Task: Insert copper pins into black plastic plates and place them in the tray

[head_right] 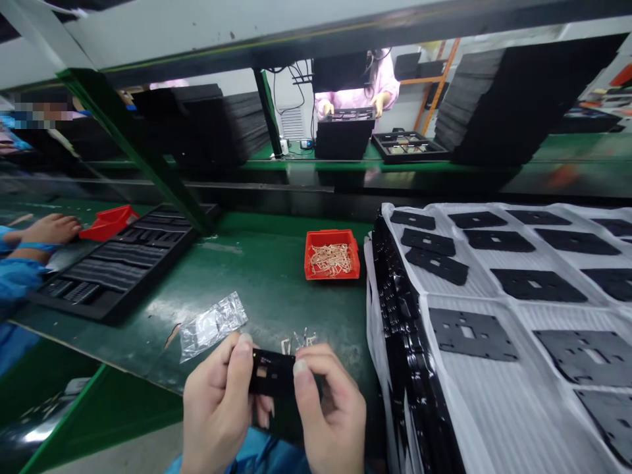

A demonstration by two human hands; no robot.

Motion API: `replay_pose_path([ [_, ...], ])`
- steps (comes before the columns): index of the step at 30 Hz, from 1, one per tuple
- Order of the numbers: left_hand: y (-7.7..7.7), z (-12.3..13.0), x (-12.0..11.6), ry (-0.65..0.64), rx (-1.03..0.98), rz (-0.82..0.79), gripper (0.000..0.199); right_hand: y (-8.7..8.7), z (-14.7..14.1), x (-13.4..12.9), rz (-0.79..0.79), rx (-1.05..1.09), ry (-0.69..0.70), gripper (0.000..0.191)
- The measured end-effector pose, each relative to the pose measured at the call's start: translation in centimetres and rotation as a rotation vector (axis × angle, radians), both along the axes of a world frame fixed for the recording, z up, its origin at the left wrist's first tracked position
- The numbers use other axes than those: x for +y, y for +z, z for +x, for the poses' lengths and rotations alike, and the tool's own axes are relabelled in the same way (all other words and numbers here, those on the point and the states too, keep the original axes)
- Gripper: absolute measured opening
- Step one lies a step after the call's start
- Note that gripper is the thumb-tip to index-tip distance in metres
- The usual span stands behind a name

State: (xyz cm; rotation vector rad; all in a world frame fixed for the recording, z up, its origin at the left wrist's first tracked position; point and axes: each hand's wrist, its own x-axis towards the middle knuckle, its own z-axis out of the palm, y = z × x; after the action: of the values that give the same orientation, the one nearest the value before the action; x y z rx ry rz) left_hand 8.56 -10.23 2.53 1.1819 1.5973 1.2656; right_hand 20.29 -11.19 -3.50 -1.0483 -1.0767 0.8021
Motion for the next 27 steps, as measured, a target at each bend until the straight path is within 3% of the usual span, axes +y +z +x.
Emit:
replay_pose_path([
  [7,0.0,-0.2,-0.2,-0.037,-0.067,-0.041,0.056,1.7,-1.2,-0.9,-0.052,0.142,0.037,0.033],
  [14,0.7,-0.7,-0.2,-0.131,-0.224,-0.069,0.06,0.8,0.1,-0.3,-0.031,0.075,0.078,0.029],
  [22,1.6,-0.6,-0.3,-0.156,-0.139,-0.155,0.04,0.8,0.6,-0.8,0.024,-0.014,0.079,0.022],
  [27,1.5,-1.9,0.3,-0.352,-0.142,-0.174,0.035,1.5,1.0,-1.1,0.094,-0.11,0.11,0.021],
])
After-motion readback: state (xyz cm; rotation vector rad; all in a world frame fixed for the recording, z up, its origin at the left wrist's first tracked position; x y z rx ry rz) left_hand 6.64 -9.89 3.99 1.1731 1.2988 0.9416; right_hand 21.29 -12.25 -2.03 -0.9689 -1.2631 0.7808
